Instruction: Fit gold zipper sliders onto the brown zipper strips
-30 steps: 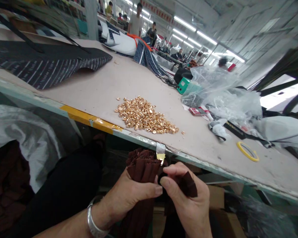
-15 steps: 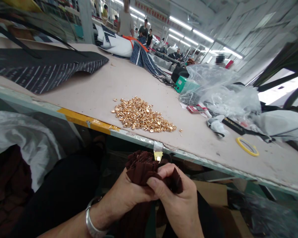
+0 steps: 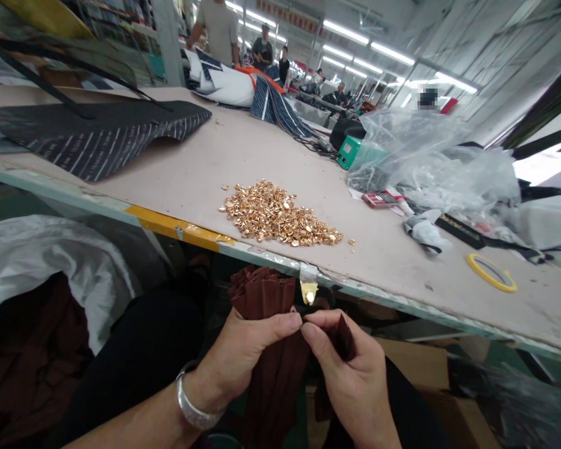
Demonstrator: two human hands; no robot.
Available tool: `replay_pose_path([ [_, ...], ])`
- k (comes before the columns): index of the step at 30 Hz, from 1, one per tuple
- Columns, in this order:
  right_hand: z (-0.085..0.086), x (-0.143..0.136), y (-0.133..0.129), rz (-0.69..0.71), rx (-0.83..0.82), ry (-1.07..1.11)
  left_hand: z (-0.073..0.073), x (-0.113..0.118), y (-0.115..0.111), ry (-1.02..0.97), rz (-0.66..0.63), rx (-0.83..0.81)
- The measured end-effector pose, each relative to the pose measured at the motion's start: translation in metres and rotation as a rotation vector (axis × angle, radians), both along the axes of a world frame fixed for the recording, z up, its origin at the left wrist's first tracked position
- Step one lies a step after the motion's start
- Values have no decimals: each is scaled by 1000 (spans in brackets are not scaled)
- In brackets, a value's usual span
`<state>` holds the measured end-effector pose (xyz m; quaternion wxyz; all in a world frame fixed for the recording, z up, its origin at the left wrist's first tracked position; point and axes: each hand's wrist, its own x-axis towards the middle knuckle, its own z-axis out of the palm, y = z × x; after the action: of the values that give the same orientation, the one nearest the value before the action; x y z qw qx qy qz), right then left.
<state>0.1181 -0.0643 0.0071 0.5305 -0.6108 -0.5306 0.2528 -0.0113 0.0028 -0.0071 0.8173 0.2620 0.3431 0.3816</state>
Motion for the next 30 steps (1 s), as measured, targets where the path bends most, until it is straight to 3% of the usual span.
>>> replay_pose_path([
  [4,-4,1,-2,90,225,-305,3,2,-1,-11,-1,-134],
  [7,-8,0,-4,72,299,-346,5,2,-3,-6,-15,-190],
  [11,-12,-4,-2,-88,207,-83,8,1,-7,-37,-24,-183],
  [17,-9,-10,3,-40,45,209,12,1,-7,-52,-17,-247],
  [20,-5,-14,2,-69,-65,522,16,1,-3,-67,-49,-252],
  [24,0,-12,3,-56,-290,921,21,2,6,-93,-14,-126],
  [30,-4,-4,8,18,-315,1087,22,4,10,-92,-103,-88],
])
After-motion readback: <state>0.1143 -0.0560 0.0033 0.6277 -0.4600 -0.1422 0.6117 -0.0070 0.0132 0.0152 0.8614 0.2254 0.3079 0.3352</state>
